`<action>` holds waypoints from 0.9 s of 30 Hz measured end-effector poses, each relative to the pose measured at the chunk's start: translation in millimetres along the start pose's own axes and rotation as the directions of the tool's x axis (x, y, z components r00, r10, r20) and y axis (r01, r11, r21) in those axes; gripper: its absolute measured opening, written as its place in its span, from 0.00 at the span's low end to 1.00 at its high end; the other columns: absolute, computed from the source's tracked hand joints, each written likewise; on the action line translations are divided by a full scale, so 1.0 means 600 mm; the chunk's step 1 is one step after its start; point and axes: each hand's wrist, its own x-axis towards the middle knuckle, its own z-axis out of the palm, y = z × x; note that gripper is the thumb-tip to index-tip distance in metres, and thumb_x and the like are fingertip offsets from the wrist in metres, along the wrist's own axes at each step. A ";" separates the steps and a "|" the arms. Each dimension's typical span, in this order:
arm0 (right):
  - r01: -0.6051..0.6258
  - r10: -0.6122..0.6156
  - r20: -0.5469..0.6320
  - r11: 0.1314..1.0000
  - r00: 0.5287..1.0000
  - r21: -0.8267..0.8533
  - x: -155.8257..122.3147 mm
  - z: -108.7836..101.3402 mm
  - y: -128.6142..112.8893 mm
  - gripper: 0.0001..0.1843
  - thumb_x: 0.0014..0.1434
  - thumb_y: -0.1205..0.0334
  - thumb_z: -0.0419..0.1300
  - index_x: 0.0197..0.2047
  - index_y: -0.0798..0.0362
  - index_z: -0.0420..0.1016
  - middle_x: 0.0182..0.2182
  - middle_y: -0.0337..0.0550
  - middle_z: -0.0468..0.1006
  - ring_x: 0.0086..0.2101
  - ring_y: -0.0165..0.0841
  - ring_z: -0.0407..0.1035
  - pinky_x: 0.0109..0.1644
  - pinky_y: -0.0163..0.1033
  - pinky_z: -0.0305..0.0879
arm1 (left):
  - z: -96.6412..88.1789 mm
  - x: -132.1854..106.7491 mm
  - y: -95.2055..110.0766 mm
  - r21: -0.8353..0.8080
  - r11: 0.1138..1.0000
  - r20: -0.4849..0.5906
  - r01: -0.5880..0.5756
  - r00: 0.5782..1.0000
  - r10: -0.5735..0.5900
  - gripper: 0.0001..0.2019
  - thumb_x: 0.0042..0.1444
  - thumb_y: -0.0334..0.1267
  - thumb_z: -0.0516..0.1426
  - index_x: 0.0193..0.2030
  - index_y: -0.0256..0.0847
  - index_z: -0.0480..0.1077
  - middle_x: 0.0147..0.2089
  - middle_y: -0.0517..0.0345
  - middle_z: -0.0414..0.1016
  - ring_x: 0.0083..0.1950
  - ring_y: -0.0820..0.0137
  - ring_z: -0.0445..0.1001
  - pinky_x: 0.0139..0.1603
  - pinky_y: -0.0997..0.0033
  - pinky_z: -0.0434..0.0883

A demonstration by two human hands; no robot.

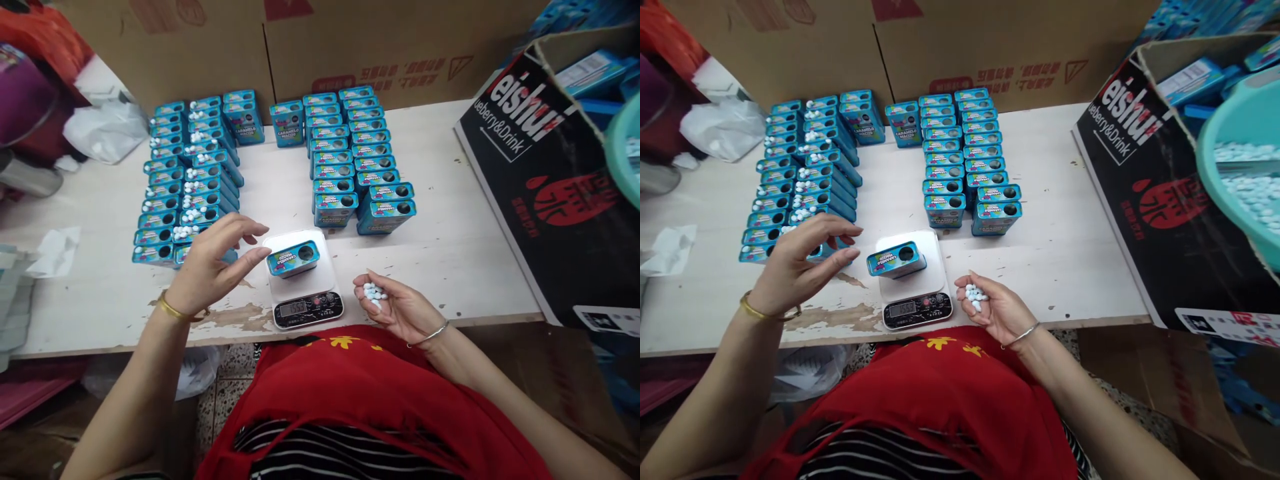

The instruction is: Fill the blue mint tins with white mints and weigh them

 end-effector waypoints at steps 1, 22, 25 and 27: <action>0.006 -0.006 -0.013 1.000 1.000 0.005 -0.001 -0.001 0.000 0.12 0.53 0.56 0.64 0.35 0.57 0.76 0.26 0.39 0.72 0.20 0.21 0.60 0.15 0.25 0.48 | 0.005 -0.001 -0.003 0.003 1.000 0.008 0.001 1.000 -0.002 0.14 0.61 0.47 0.55 0.47 0.40 0.70 0.44 0.52 0.74 0.45 0.68 0.73 0.43 0.66 0.72; 0.056 -0.050 0.061 0.994 0.997 -0.091 0.021 0.016 0.029 0.18 0.49 0.52 0.68 0.35 0.58 0.73 0.23 0.38 0.72 0.17 0.20 0.59 0.14 0.26 0.45 | 0.062 0.002 0.004 0.070 0.997 0.259 -0.033 0.966 0.014 0.20 0.60 0.52 0.54 0.51 0.39 0.65 0.45 0.50 0.73 0.45 0.65 0.73 0.45 0.65 0.70; 0.042 -0.038 0.052 0.996 0.998 -0.073 0.028 0.024 0.031 0.20 0.46 0.51 0.70 0.33 0.58 0.72 0.21 0.36 0.71 0.15 0.20 0.58 0.14 0.26 0.42 | 0.035 0.039 -0.033 0.225 0.974 0.187 0.016 0.981 -0.059 0.17 0.63 0.50 0.51 0.50 0.39 0.66 0.43 0.51 0.73 0.42 0.65 0.73 0.42 0.66 0.70; 0.057 -0.054 0.046 0.997 0.997 -0.057 0.035 0.030 0.031 0.21 0.45 0.49 0.70 0.32 0.58 0.72 0.21 0.36 0.71 0.15 0.19 0.57 0.14 0.26 0.40 | 0.015 0.090 -0.077 0.342 0.938 0.094 0.055 0.991 -0.093 0.18 0.62 0.49 0.51 0.51 0.38 0.66 0.44 0.49 0.73 0.45 0.61 0.73 0.43 0.63 0.69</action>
